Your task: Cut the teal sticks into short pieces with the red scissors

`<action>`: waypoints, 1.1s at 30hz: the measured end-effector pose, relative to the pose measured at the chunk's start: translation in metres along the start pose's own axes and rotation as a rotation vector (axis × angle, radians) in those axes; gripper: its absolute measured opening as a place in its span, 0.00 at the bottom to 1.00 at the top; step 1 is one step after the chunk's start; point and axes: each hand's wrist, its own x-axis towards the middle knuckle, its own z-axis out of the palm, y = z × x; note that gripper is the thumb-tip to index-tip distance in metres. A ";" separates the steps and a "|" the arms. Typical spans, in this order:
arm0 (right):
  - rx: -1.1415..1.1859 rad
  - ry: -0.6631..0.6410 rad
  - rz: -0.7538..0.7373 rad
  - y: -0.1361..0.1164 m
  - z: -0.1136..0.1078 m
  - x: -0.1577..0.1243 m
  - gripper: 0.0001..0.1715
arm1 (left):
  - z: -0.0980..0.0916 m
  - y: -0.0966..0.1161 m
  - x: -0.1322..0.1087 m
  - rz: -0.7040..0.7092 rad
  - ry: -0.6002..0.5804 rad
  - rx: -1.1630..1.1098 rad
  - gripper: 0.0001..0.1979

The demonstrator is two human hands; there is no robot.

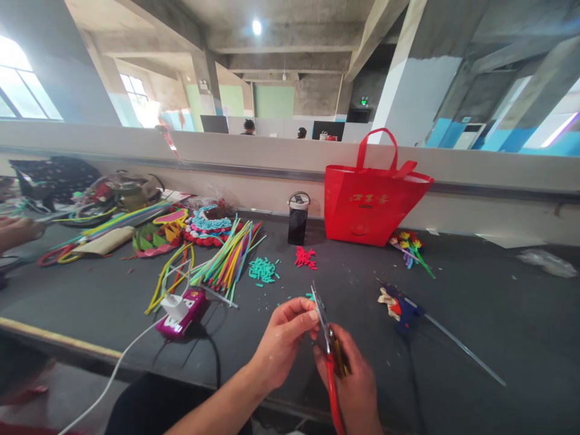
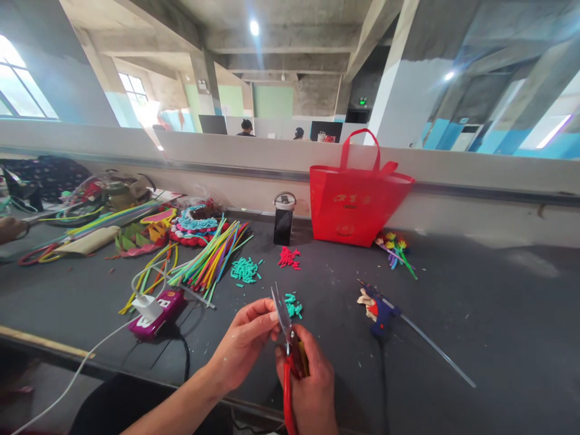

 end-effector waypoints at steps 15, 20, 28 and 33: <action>0.075 -0.055 0.141 -0.003 0.003 0.003 0.18 | -0.002 -0.007 0.003 -0.012 -0.029 0.039 0.07; 0.095 -0.056 0.155 0.000 0.002 0.002 0.18 | -0.002 -0.010 0.002 -0.014 -0.041 0.042 0.06; 0.110 -0.040 0.186 0.006 -0.001 -0.001 0.21 | 0.001 -0.001 0.004 0.008 -0.030 -0.030 0.05; 0.099 -0.086 0.151 0.002 0.001 -0.001 0.20 | 0.000 -0.005 0.003 -0.051 -0.008 -0.017 0.07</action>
